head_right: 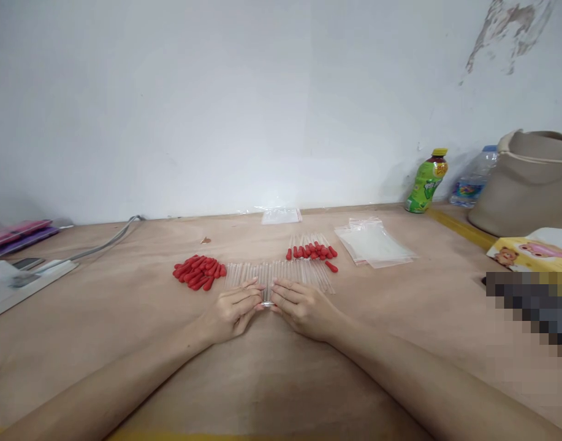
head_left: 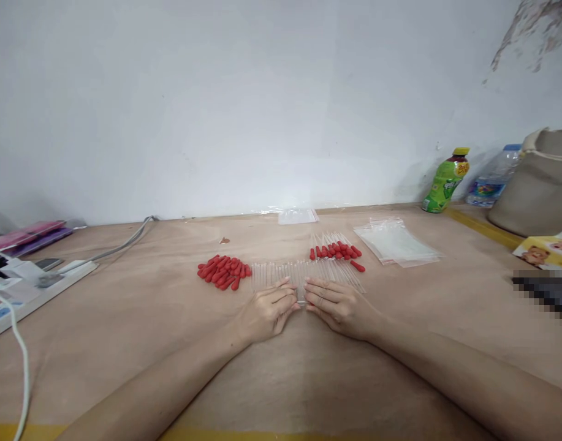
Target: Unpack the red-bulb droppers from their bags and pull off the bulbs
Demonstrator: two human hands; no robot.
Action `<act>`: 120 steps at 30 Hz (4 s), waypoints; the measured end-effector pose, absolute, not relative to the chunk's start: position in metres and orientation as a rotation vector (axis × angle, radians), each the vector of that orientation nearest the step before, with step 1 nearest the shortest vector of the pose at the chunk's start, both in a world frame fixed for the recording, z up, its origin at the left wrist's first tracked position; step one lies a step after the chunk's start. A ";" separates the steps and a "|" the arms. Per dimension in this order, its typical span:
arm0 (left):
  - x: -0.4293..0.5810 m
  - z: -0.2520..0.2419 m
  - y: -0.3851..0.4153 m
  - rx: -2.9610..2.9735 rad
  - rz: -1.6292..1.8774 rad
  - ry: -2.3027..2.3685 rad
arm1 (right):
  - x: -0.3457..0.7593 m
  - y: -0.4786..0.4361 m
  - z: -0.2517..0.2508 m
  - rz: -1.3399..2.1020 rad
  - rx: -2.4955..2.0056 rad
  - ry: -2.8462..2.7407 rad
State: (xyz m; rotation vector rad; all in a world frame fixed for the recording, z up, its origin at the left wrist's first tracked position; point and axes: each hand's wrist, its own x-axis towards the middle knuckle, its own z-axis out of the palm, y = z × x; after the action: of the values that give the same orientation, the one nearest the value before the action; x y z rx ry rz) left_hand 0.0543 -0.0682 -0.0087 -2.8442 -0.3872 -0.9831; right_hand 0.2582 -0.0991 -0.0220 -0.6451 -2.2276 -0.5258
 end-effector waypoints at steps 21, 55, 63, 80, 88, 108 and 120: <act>0.024 -0.008 -0.059 -2.780 -1.198 -0.606 | 0.300 -0.100 -0.022 -0.568 -0.775 -2.018; 0.020 -0.004 -0.048 -2.726 -0.979 -0.908 | 0.365 -0.060 -0.029 -0.094 -1.675 -1.719; 0.013 -0.002 -0.045 -2.911 -0.627 -0.885 | 0.363 -0.058 -0.023 -0.232 -1.660 -1.680; 0.029 0.001 -0.049 -3.001 -0.519 -1.007 | 0.350 -0.042 -0.003 -0.313 -1.800 -1.862; 0.029 0.002 -0.050 -2.944 -0.612 -0.959 | 0.352 -0.040 -0.001 -0.271 -1.786 -1.578; 0.048 -0.005 -0.059 -2.493 -0.873 -0.442 | 0.294 -0.103 -0.017 -0.335 -0.893 -2.096; 0.059 -0.006 -0.064 -2.500 -0.855 -0.321 | 0.256 -0.108 -0.018 -0.447 -0.961 -2.197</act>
State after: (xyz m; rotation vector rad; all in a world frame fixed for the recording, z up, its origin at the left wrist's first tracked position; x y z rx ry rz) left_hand 0.0591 -0.0636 -0.0063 -2.5002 -0.3213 -0.8551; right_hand 0.2564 -0.1077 -0.0180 -0.9613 -2.1972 -0.4469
